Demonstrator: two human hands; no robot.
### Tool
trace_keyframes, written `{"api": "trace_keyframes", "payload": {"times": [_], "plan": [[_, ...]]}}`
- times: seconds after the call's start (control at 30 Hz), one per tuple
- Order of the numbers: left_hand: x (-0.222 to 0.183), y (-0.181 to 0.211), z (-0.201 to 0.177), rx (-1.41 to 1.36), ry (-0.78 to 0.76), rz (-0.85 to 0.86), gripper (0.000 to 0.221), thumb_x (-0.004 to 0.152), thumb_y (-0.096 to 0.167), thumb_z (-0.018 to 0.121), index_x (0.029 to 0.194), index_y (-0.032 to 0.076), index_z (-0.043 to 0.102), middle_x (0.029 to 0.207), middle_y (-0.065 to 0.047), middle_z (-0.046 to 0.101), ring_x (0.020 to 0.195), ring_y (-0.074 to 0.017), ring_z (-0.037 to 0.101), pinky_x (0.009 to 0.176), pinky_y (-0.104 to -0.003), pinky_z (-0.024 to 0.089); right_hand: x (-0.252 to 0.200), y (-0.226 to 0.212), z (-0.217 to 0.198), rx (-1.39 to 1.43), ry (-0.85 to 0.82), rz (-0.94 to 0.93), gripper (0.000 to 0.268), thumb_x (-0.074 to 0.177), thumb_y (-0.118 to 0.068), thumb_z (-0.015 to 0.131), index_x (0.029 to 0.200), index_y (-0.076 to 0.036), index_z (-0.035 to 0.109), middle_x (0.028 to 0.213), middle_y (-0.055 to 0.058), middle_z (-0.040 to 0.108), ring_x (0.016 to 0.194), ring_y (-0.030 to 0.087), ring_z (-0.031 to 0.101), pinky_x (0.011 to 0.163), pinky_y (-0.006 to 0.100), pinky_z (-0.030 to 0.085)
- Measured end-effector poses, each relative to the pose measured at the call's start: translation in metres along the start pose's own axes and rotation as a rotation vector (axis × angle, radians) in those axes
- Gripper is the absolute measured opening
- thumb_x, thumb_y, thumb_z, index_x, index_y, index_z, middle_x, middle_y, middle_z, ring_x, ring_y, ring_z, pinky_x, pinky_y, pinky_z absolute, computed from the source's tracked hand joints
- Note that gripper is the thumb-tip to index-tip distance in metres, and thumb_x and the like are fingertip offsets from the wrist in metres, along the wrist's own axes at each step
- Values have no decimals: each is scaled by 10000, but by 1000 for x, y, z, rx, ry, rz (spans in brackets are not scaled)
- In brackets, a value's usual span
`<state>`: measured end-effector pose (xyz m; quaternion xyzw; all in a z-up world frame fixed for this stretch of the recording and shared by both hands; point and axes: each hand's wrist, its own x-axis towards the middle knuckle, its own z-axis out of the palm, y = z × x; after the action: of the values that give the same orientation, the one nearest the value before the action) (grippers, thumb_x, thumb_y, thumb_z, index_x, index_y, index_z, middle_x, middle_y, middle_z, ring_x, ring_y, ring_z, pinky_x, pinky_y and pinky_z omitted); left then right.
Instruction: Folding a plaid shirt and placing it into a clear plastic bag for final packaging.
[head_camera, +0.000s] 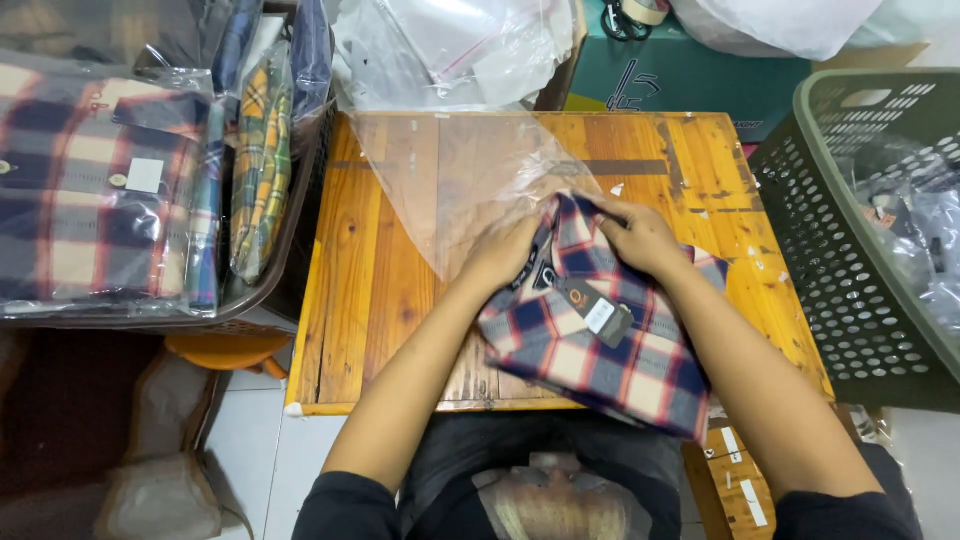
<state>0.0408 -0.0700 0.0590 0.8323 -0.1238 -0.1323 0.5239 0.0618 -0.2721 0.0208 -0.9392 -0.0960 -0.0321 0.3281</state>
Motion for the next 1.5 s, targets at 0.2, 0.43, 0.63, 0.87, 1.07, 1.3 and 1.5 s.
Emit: {"api": "trace_keyframes", "payload": {"times": [0.2,0.43,0.63,0.87,1.07,1.3,1.5], "plan": [[-46,14,5,368,165,160,544,833,239,408,1226,-130,334,1229,-374,347,1200,-449,299,1028,-486,156,-2,8,8,-157,1,84,221,801,-211,525,983,-224,650,985,23,634,969,280,560,838,400,427],[-78,7,30,492,68,84,681,817,231,415,1328,-95,104,1354,-363,76,1278,-461,10,1028,-520,7,-2,24,24,-270,19,-61,168,786,-162,528,871,-167,672,913,79,637,906,304,576,805,386,450],[-68,1,36,580,-27,86,655,854,322,369,1332,-68,151,1386,-302,82,1304,-400,7,1035,-509,-4,-6,14,18,-288,21,-98,154,791,-153,512,821,-145,663,862,86,622,877,292,575,778,376,455],[-56,-9,38,483,57,205,463,891,332,311,1041,-86,440,897,-278,562,867,-383,581,734,-451,433,-12,12,7,-10,28,-192,167,755,-98,581,891,-126,675,884,148,632,881,345,575,754,397,450],[-124,9,66,1045,433,717,139,793,55,393,883,24,494,729,-88,509,645,-220,508,602,-326,367,-12,16,6,76,31,-165,142,756,-103,613,867,-159,682,897,73,650,871,221,594,785,303,438],[-122,-41,27,412,669,102,863,558,427,753,1148,-49,341,912,-215,450,864,-418,498,743,-456,434,4,55,21,73,152,42,343,732,-169,662,980,-117,431,769,54,630,752,237,603,655,341,431],[-112,-30,27,147,628,14,675,677,179,598,1219,-44,263,934,-267,558,852,-430,566,714,-478,452,7,50,20,177,103,164,340,734,-166,636,996,-134,421,679,23,609,547,170,557,509,265,390]]}}
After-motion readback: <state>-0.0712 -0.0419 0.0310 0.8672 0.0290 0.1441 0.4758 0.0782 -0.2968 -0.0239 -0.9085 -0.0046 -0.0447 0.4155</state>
